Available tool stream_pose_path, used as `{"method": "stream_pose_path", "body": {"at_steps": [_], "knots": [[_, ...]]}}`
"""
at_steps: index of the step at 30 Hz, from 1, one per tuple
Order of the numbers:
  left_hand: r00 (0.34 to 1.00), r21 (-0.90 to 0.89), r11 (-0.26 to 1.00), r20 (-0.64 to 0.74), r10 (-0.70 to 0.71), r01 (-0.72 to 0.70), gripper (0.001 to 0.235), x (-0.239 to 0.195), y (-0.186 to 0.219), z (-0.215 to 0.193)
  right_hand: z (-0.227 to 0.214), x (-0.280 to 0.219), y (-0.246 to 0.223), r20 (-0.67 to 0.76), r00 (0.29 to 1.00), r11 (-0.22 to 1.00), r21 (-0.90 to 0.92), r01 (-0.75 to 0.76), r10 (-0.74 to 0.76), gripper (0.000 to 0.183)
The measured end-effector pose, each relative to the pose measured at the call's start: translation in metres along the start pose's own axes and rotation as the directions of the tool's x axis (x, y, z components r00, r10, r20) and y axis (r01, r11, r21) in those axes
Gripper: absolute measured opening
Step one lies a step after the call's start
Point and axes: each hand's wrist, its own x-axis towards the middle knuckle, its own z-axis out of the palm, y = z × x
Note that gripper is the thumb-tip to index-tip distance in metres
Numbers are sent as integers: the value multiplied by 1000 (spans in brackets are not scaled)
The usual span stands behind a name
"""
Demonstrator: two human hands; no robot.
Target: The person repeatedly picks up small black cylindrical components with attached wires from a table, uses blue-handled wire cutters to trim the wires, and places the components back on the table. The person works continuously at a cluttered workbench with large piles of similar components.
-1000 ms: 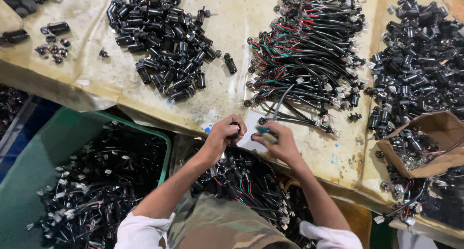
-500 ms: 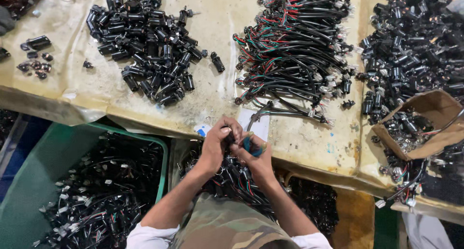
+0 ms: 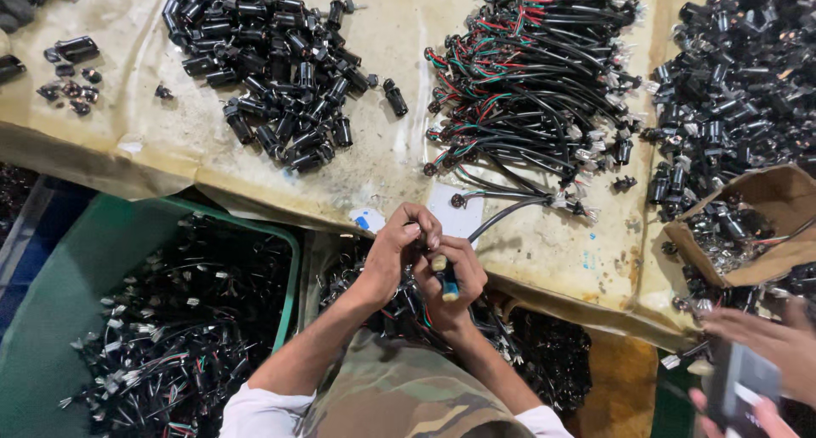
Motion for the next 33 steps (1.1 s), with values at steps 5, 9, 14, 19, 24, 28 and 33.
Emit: {"method": "stream_pose_path", "body": {"at_steps": [5,9,14,19,24,28,33], "knots": [[960,68,989,256,113,-135,29,4,16,-10,-18,11,15,256,928,908,252,-334,271,11],[957,235,968,291,18,-89,23,-1,24,-23,-41,16,31,420,824,713,435,-551,380,8],[929,484,843,367,46,-233,39,2,22,-20,-69,23,35,442,845,731,463,-502,301,9],[968,343,938,213,-135,55,41,7,21,-14,-70,26,32,438,860,769,444,-460,262,8],[984,584,811,117,-136,42,45,4,19,-15,-77,41,27,460,848,829,342,-442,262,12],[961,653,757,221,-167,-18,30,2,10,-16,-84,56,16,467,884,925,320,-204,33,16],[841,667,689,518,-156,-284,21,3,12,-13,-80,86,-1,719,680,938,317,-137,-144,21]]}}
